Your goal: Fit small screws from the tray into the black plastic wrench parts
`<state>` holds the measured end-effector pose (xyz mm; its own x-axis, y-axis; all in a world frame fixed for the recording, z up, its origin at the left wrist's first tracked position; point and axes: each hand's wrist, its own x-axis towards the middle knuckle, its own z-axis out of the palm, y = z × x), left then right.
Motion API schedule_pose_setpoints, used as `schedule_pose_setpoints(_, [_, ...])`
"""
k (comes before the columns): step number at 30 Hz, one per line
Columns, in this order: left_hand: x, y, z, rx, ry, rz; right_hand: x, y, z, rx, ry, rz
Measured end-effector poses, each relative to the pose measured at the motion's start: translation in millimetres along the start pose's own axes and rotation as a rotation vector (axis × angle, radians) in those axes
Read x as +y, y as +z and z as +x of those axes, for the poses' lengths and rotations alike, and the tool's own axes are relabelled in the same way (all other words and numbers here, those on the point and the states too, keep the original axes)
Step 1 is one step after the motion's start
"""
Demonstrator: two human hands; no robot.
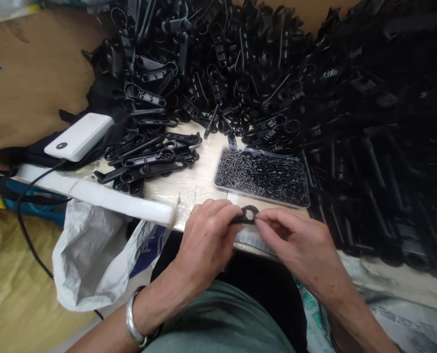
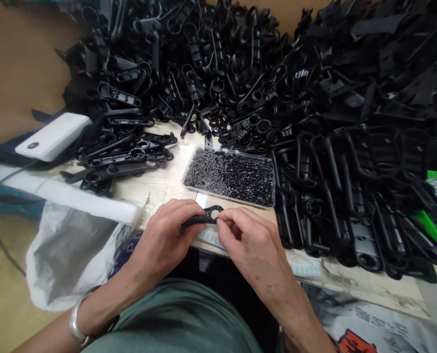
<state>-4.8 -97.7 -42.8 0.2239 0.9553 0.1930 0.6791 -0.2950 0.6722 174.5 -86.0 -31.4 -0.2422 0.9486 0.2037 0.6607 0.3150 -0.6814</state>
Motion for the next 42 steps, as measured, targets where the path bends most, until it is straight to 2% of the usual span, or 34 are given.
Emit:
schedule_pose_setpoints(5, [2.4, -1.1, 3.1, 0.027, 0.072, 0.077, 1.8, 0.7, -2.0, 0.021, 0.001, -0.016])
schedule_pose_setpoints(10, [11.8, -1.7, 10.6, -0.050, 0.091, 0.210, 2.0, 1.0, -5.0, 0.037, 0.016, 0.019])
schedule_pose_setpoints(18, [-1.9, -6.3, 2.3, -0.028, 0.089, 0.047, 8.9, -4.3, -12.3, 0.084, 0.092, 0.057])
schedule_pose_setpoints(22, [0.4, -21.8, 4.5, -0.059, -0.064, -0.056, 13.5, -7.4, -15.7, 0.100, 0.177, 0.099])
schedule_pose_setpoints(27, [0.7, -38.3, 22.8, -0.260, -0.337, -0.111, 14.3, -11.4, -14.9, 0.098, 0.252, 0.099])
schedule_pose_setpoints(31, [-8.0, -42.9, 30.6, -0.348, -0.399, -0.254, 13.7, -13.7, -14.2, 0.085, 0.270, 0.093])
schedule_pose_setpoints(34, [-11.3, -45.0, 24.3, -0.283, -0.282, -0.202, 14.2, -13.4, -13.9, 0.081, 0.278, 0.093])
schedule_pose_setpoints(36, [-12.8, -44.1, 15.6, -0.197, -0.124, -0.107, 14.4, -12.4, -13.5, 0.080, 0.290, 0.102])
schedule_pose_setpoints(39, [-16.1, -39.5, 1.2, -0.100, 0.184, 0.095, 15.2, -10.5, -13.1, 0.105, 0.314, 0.101])
schedule_pose_setpoints(42, [-19.5, -38.6, -7.1, -0.068, 0.339, 0.310, 17.5, -8.7, -13.8, 0.130, 0.311, 0.079])
